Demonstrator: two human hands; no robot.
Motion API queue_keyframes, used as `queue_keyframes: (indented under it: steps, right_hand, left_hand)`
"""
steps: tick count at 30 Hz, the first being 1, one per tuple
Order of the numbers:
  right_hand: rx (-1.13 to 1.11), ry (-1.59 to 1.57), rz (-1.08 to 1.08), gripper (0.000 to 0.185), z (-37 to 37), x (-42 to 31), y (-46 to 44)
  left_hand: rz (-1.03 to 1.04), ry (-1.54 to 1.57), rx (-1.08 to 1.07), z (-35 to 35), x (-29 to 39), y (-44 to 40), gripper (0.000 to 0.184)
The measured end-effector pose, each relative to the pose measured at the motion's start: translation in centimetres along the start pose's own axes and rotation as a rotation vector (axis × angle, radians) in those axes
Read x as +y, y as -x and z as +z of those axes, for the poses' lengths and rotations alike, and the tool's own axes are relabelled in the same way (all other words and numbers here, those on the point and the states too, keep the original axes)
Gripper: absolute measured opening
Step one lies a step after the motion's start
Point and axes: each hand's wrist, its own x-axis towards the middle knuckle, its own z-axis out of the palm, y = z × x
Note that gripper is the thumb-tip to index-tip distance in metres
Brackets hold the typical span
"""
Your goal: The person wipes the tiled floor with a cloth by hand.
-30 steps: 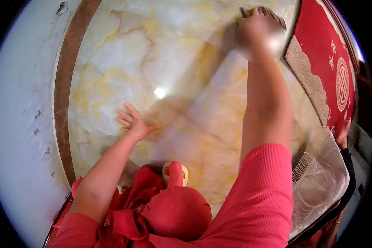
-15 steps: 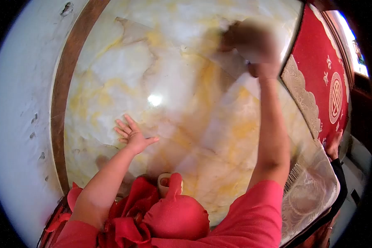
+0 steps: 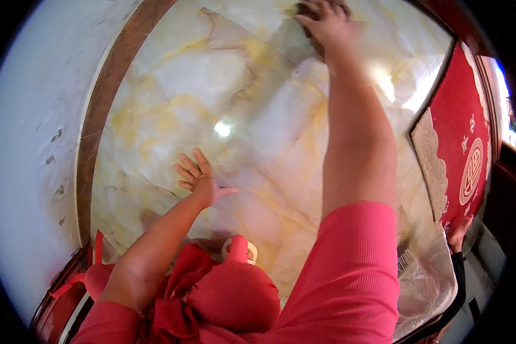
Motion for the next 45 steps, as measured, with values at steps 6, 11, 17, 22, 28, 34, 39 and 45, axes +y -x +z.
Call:
queue_keyframes:
  steps: [6,11,17,22,28,34,39,45]
  right_hand:
    - [-0.198,-0.450,-0.344,0.054,0.1,-5.6,3.2]
    - [-0.119,-0.838,-0.502,0.046,-0.9,-0.1,4.4]
    - [-0.014,-0.278,0.743,0.046,3.8,4.7,-3.7]
    - [-0.156,-0.164,0.307,0.056,3.9,-8.2,-10.3]
    - [-0.096,-0.483,-0.285,0.031,-1.5,-22.8,-8.2]
    - [-0.503,-0.427,-0.847,0.054,-1.3,-21.8,-1.8]
    - [-0.466,-0.637,-0.896,0.044,-2.4,-11.1,7.7]
    - [-0.389,-0.808,-0.668,0.046,-5.4,-1.2,11.9]
  left_hand:
    - [-0.002,0.001,-0.025,-0.6,0.4,0.5,0.152]
    - [-0.005,-0.041,-0.090,-1.8,0.7,0.9,0.149]
    - [0.043,0.065,-0.130,-1.4,-0.2,0.4,0.146]
    - [0.072,0.084,-0.123,-1.0,-0.5,0.2,0.146]
    - [0.080,0.073,-0.106,-1.1,-0.6,0.2,0.146]
    - [0.094,0.074,-0.101,-1.2,-0.7,0.5,0.147]
    - [0.062,0.029,-0.101,-1.1,-0.3,0.6,0.148]
    - [0.029,-0.006,-0.121,-2.1,0.3,0.8,0.148]
